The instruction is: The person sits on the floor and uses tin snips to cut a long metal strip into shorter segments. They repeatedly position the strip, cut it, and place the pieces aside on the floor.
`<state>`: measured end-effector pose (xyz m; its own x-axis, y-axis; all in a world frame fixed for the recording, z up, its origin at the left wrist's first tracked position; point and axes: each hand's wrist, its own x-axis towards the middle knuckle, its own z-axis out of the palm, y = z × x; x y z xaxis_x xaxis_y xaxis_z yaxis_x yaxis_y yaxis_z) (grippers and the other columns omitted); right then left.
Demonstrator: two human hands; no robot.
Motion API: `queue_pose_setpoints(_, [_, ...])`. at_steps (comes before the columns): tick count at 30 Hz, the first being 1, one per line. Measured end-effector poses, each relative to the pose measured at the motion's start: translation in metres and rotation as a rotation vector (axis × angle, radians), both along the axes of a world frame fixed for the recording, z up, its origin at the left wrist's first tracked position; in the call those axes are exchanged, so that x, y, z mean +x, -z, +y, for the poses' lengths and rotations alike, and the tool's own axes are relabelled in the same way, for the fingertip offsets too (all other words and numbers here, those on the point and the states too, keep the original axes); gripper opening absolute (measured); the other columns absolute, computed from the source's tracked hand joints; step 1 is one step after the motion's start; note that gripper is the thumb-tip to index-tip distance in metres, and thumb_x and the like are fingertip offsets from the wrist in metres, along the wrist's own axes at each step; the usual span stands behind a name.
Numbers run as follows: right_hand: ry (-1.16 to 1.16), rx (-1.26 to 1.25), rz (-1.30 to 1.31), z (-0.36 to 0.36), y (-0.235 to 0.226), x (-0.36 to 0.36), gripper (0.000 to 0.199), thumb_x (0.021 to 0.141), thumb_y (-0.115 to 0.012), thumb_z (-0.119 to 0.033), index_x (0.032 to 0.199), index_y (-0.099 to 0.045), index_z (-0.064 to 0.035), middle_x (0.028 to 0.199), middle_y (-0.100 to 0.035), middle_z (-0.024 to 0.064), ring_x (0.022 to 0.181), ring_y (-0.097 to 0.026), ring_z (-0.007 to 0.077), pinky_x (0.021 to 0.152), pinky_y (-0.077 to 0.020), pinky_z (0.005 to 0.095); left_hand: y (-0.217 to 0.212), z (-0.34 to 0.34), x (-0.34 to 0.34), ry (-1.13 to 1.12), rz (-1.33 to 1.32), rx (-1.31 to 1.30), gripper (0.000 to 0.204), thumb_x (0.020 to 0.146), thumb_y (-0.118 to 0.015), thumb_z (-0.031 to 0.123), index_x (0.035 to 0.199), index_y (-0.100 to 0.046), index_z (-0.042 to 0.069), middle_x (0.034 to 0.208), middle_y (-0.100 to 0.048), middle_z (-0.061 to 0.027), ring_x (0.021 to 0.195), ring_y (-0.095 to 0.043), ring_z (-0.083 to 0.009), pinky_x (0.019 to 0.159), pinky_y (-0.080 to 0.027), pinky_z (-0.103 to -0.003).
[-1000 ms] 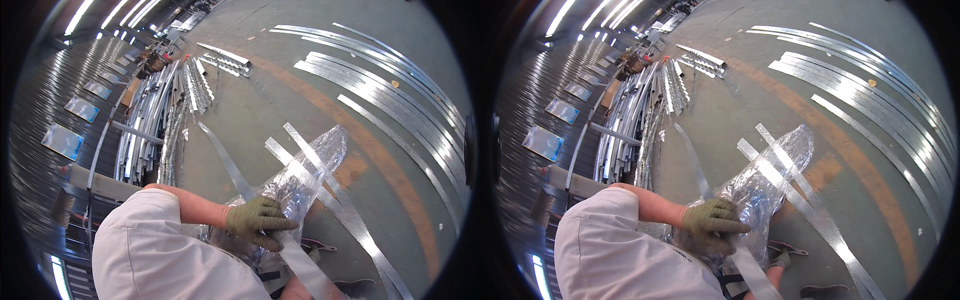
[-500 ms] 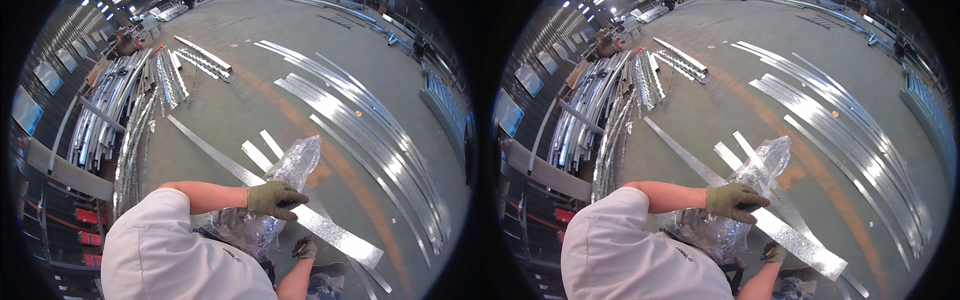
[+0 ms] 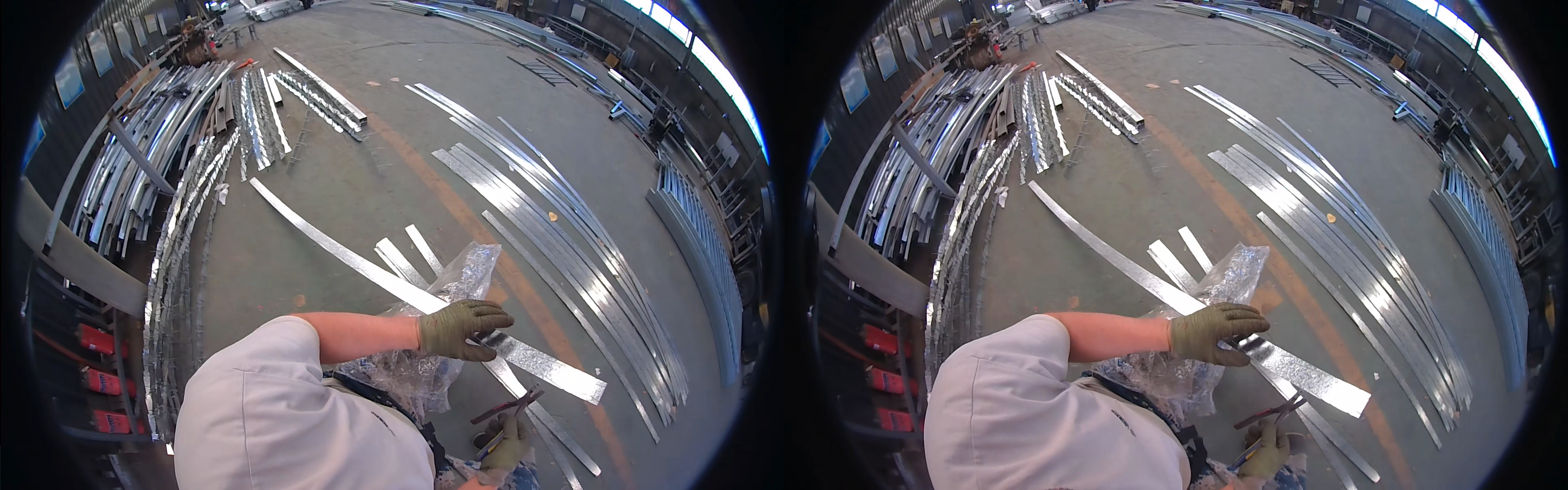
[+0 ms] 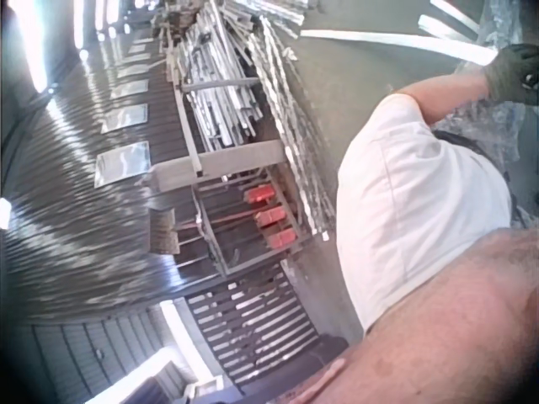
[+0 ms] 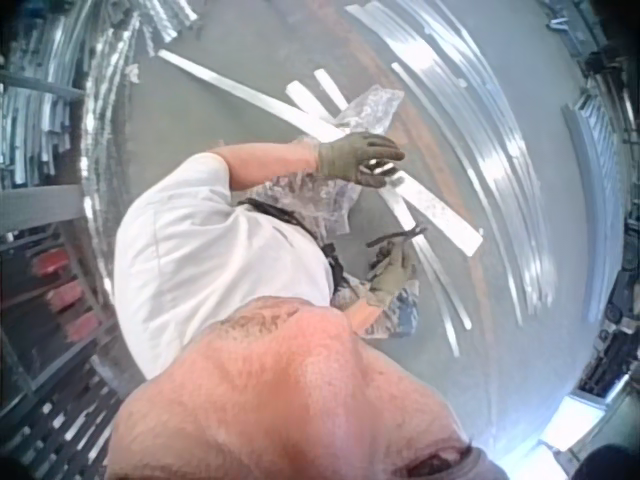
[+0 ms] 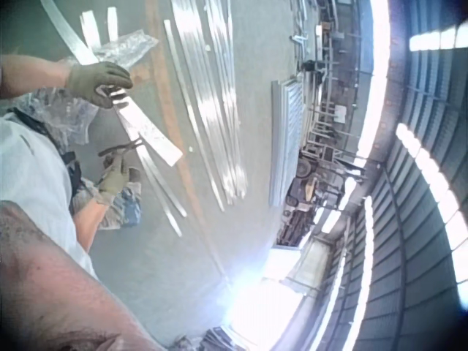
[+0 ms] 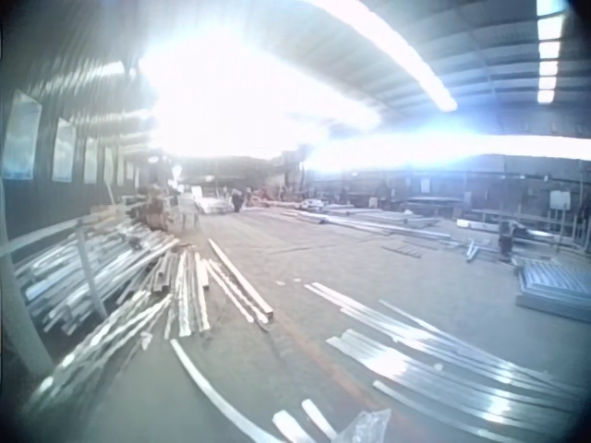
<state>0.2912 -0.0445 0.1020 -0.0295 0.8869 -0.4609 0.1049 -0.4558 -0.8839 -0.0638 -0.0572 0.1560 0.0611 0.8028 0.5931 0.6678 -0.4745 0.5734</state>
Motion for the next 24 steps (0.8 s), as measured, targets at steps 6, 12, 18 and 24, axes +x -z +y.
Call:
queue_pose_setpoints(6, [-0.188,0.22,-0.041,-0.063,-0.139,-0.014,0.012,0.102,-0.08,-0.009,0.105,-0.084,0.0016,0.088,-0.074,0.0035,0.075,-0.064,0.0121,0.066,-0.0491,0.0285,-0.016,-0.034,0.062,0.25,-0.48,-0.279,0.077,0.1,-0.09,0.024,0.166,-0.057,0.004,0.146,-0.073,-0.0181,0.135,-0.072,-0.0308,0.114,-0.059,-0.043])
queue_pose_setpoints(12, [-0.276,0.318,0.062,-0.078,-0.118,0.0,0.014,0.106,-0.081,-0.017,0.11,-0.085,-0.003,0.092,-0.078,0.0021,0.067,-0.059,0.0079,0.058,-0.042,0.0262,-0.059,-0.056,0.112,0.554,-0.845,-0.779,0.086,0.103,-0.086,0.03,0.173,-0.044,0.002,0.133,-0.073,-0.0119,0.126,-0.07,-0.0195,0.108,-0.059,-0.035])
queue_pose_setpoints(18, [-0.327,0.451,-0.071,-0.076,-0.103,-0.035,0.03,0.114,-0.076,-0.03,0.129,-0.08,-0.0045,0.094,-0.075,0.0005,0.073,-0.058,0.0049,0.061,-0.0408,0.0245,-0.068,-0.053,0.121,0.431,-1.194,-0.902,0.063,0.106,-0.081,0.03,0.157,-0.056,0.002,0.115,-0.073,-0.0072,0.083,-0.071,-0.0132,0.061,-0.057,-0.029])
queue_pose_setpoints(24, [-0.357,0.427,-0.055,-0.081,-0.108,-0.044,0.038,0.116,-0.073,-0.027,0.145,-0.071,-0.0025,0.097,-0.073,0.0,0.079,-0.06,0.0057,0.066,-0.0454,0.0247,-0.047,-0.041,0.127,0.408,-1.295,-0.808,0.053,0.105,-0.084,0.033,0.146,-0.064,0.004,0.115,-0.073,-0.003,0.104,-0.068,-0.0112,0.093,-0.057,-0.03])
